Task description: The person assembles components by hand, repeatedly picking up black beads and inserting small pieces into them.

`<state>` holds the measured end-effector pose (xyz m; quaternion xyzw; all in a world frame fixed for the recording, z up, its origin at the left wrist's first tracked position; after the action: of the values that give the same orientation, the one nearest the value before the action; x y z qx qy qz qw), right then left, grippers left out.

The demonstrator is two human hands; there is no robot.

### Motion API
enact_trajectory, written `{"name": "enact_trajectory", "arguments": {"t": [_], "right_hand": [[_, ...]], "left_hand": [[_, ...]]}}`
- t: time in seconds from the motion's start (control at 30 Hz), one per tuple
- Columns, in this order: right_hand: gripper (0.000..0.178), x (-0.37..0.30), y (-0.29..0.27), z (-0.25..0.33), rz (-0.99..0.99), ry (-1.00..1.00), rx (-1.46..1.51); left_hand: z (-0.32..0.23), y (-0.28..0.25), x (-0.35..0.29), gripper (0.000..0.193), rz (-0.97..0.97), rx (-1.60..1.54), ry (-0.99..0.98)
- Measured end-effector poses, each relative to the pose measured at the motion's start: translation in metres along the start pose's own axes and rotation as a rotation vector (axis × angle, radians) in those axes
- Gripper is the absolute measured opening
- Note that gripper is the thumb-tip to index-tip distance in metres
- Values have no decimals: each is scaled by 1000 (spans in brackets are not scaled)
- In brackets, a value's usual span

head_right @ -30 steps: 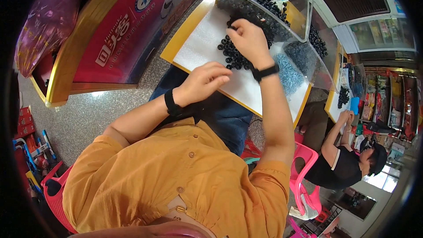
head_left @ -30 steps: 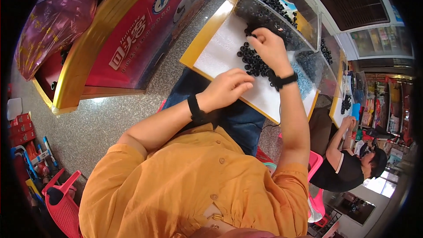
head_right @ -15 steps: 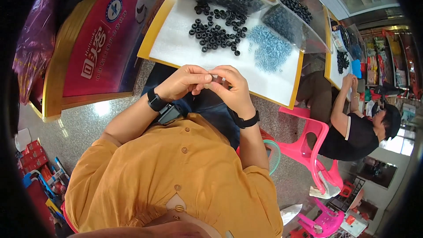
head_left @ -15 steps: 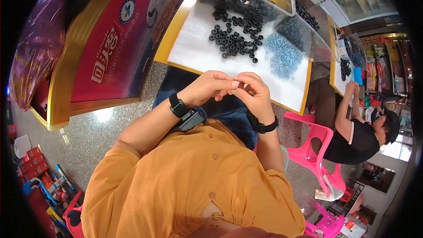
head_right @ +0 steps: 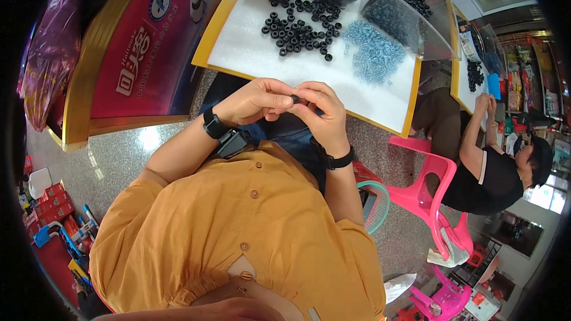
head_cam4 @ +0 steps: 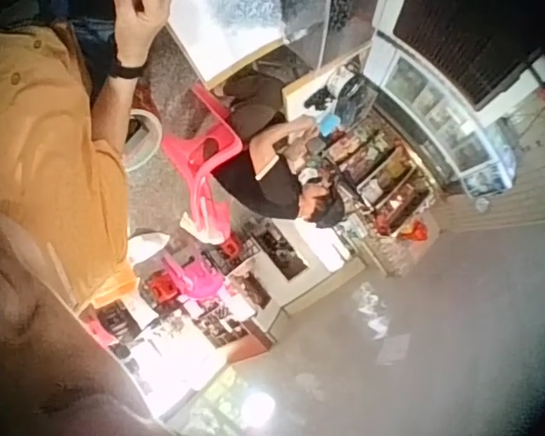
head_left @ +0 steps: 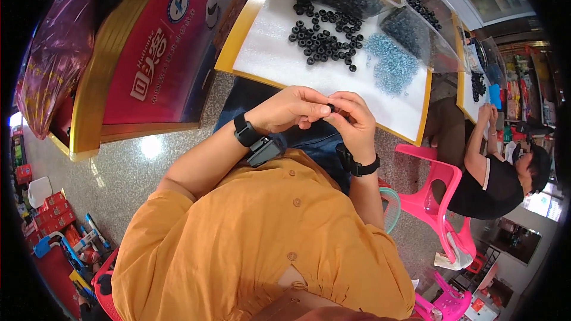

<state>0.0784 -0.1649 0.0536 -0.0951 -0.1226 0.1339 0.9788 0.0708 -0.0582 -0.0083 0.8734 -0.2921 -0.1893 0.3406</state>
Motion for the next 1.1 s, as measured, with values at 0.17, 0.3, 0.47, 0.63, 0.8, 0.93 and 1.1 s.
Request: {"name": "enact_trajectory", "arguments": {"t": [0.17, 0.3, 0.47, 0.63, 0.8, 0.93, 1.1], "right_hand": [[24, 4, -37, -4, -90, 128, -304], [17, -11, -145, -50, -441, 358, -445], [21, -10, -178, -77, -425, 341, -638], [21, 5, -165, -69, -381, 314, -849], [20, -11, -173, -85, -486, 475, -390], [15, -9, -81, -26, -240, 454, 4], [12, 0, -14, 20, -49, 245, -15]], "left_hand": [[-4, -11, -3, 27, -125, 170, 21], [-9, -9, -4, 27, -120, 212, 20], [-14, -6, 0, 27, -105, 229, 72], [-17, -7, -1, 27, -106, 375, 119], [-22, -9, -2, 27, -161, 559, 188], [-39, -2, -6, 27, -171, 741, 389], [-39, 0, -8, 27, -162, 652, 347]]}}
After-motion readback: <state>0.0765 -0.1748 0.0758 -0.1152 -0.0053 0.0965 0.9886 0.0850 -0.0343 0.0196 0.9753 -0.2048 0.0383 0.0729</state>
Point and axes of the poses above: each hand's wrist, its own x-axis towards the middle knuckle, its own y-axis out of the palm, z = x × y, the point moved 10 cm from there along x, towards the middle knuckle, and after that the axes turned 6 degrees about y, right-handed, at the moved point
